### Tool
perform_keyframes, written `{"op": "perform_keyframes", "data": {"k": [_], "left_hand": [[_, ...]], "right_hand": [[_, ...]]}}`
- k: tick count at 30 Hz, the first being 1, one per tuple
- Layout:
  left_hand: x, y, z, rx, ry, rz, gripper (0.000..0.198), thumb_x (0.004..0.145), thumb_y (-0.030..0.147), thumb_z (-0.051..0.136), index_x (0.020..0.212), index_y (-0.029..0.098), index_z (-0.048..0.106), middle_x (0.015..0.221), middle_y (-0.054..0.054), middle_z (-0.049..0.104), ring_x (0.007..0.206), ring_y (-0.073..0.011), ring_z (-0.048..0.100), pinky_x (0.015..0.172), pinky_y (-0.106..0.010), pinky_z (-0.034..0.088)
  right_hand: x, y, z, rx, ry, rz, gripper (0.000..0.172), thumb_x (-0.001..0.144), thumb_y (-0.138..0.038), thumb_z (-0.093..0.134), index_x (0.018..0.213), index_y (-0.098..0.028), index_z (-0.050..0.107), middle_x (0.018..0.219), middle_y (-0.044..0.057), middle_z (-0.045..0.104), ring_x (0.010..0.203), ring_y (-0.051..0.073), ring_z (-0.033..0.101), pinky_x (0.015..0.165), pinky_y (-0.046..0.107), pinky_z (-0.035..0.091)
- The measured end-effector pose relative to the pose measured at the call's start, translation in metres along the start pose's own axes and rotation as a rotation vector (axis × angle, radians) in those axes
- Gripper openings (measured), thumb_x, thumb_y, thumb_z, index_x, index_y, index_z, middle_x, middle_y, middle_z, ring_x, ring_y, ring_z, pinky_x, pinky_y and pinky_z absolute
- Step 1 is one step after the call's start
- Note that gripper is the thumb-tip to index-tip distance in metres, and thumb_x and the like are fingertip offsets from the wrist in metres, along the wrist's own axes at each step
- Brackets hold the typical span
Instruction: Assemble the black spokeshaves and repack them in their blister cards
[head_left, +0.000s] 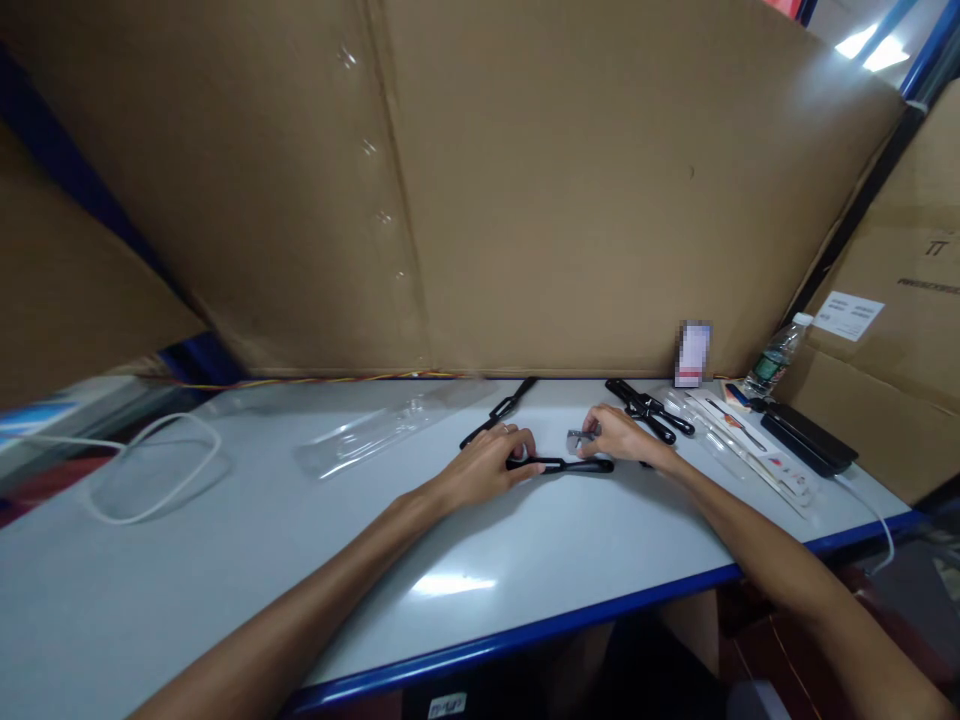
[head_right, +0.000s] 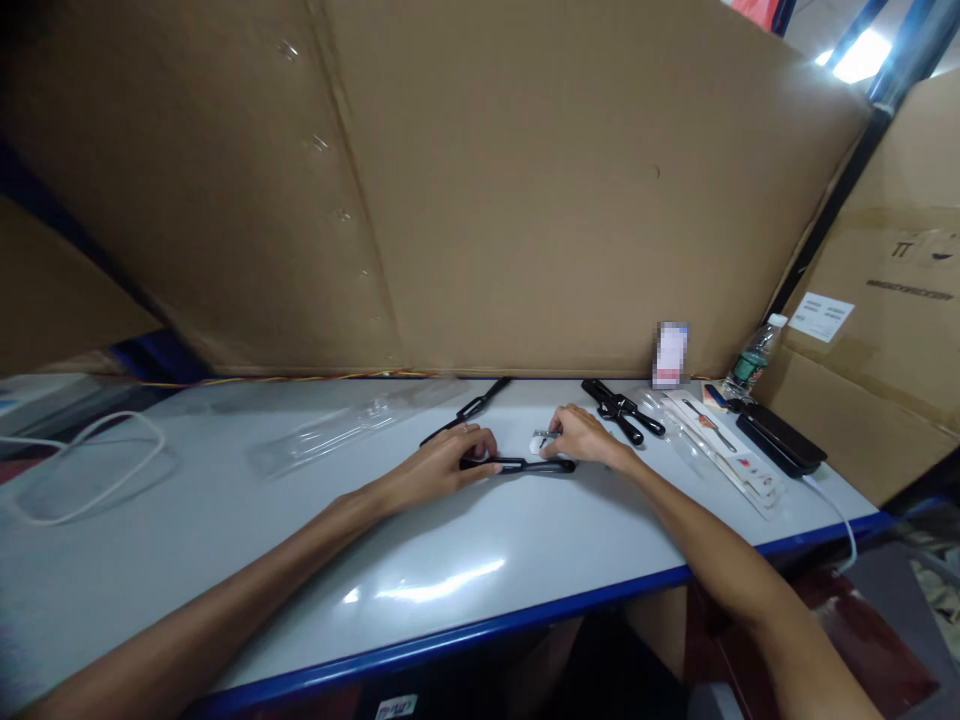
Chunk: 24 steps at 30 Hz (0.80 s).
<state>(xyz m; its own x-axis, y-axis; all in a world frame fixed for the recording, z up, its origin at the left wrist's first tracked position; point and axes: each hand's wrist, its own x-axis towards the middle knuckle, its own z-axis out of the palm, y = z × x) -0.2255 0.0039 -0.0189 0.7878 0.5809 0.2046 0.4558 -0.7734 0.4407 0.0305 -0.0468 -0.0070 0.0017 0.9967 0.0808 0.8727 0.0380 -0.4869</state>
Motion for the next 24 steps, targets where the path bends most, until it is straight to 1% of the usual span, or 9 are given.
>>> {"op": "perform_keyframes", "data": {"k": [4, 6, 9, 11, 12, 16, 19, 21, 24], "left_hand": [[-0.001, 0.005, 0.002, -0.01, -0.001, -0.009, 0.025, 0.09, 0.046, 0.062, 0.091, 0.02, 0.061, 0.093, -0.005, 0.065, 0.089, -0.023, 0.058, 0.078, -0.034, 0.043], [-0.002, 0.011, 0.002, 0.009, -0.001, -0.023, 0.024, 0.088, 0.043, 0.066, 0.09, 0.02, 0.059, 0.092, -0.005, 0.065, 0.087, -0.0231, 0.058, 0.076, -0.034, 0.042], [-0.004, 0.018, 0.004, 0.05, 0.002, -0.045, 0.023, 0.088, 0.041, 0.068, 0.091, 0.02, 0.058, 0.089, -0.004, 0.064, 0.084, -0.0235, 0.059, 0.073, -0.035, 0.042], [-0.004, 0.021, 0.007, 0.069, 0.018, -0.042, 0.022, 0.089, 0.04, 0.067, 0.092, 0.021, 0.057, 0.09, -0.005, 0.065, 0.084, -0.0237, 0.059, 0.073, -0.036, 0.042], [-0.004, 0.022, 0.009, 0.08, 0.029, -0.03, 0.022, 0.09, 0.041, 0.066, 0.093, 0.021, 0.057, 0.092, -0.005, 0.065, 0.085, -0.0239, 0.059, 0.074, -0.036, 0.043], [-0.005, 0.021, 0.014, 0.127, 0.054, 0.036, 0.023, 0.092, 0.042, 0.064, 0.095, 0.021, 0.057, 0.096, -0.007, 0.065, 0.089, -0.0246, 0.059, 0.079, -0.039, 0.045], [-0.006, 0.02, 0.015, 0.162, 0.06, 0.043, 0.026, 0.093, 0.046, 0.063, 0.096, 0.02, 0.058, 0.094, -0.007, 0.064, 0.088, -0.0254, 0.059, 0.077, -0.038, 0.045], [-0.007, 0.021, 0.015, 0.171, 0.062, 0.028, 0.028, 0.094, 0.048, 0.062, 0.096, 0.02, 0.059, 0.094, -0.008, 0.064, 0.087, -0.0254, 0.059, 0.074, -0.038, 0.045], [-0.007, 0.022, 0.014, 0.169, 0.055, 0.016, 0.028, 0.095, 0.048, 0.061, 0.098, 0.02, 0.059, 0.096, -0.008, 0.065, 0.086, -0.0249, 0.059, 0.073, -0.037, 0.045]], "right_hand": [[0.003, 0.002, 0.005, 0.126, -0.011, 0.007, 0.044, 0.059, -0.02, 0.088, 0.096, -0.019, 0.065, 0.081, -0.002, 0.065, 0.071, 0.014, 0.056, 0.061, 0.022, 0.036], [0.003, 0.001, 0.007, 0.199, -0.019, -0.012, 0.043, 0.061, -0.016, 0.084, 0.099, -0.018, 0.065, 0.08, -0.003, 0.066, 0.071, 0.014, 0.057, 0.061, 0.022, 0.037], [0.003, 0.0, 0.008, 0.297, -0.04, -0.057, 0.025, 0.065, -0.013, 0.076, 0.089, -0.017, 0.067, 0.078, -0.001, 0.068, 0.073, 0.014, 0.06, 0.063, 0.022, 0.04], [0.003, -0.001, 0.008, 0.353, -0.053, -0.076, 0.01, 0.07, -0.017, 0.071, 0.08, -0.016, 0.068, 0.074, -0.001, 0.067, 0.071, 0.014, 0.059, 0.063, 0.022, 0.04], [0.003, -0.002, 0.009, 0.382, -0.058, -0.081, 0.006, 0.073, -0.019, 0.068, 0.078, -0.016, 0.068, 0.072, 0.0, 0.066, 0.068, 0.014, 0.059, 0.062, 0.023, 0.041], [0.004, -0.004, 0.016, 0.496, -0.063, -0.066, 0.02, 0.078, -0.031, 0.066, 0.088, -0.014, 0.071, 0.073, 0.002, 0.068, 0.061, 0.014, 0.058, 0.056, 0.023, 0.042], [0.003, -0.006, 0.019, 0.613, -0.054, -0.033, 0.027, 0.077, -0.038, 0.07, 0.09, -0.014, 0.072, 0.075, 0.003, 0.07, 0.06, 0.014, 0.058, 0.055, 0.024, 0.044], [0.003, -0.007, 0.017, 0.586, -0.005, -0.056, 0.024, 0.078, -0.037, 0.072, 0.086, -0.015, 0.074, 0.077, 0.004, 0.071, 0.066, 0.016, 0.061, 0.06, 0.025, 0.046], [0.002, -0.006, 0.009, 0.362, 0.132, -0.112, 0.017, 0.077, -0.032, 0.074, 0.085, -0.017, 0.079, 0.079, 0.004, 0.073, 0.075, 0.017, 0.06, 0.069, 0.027, 0.045]]}}
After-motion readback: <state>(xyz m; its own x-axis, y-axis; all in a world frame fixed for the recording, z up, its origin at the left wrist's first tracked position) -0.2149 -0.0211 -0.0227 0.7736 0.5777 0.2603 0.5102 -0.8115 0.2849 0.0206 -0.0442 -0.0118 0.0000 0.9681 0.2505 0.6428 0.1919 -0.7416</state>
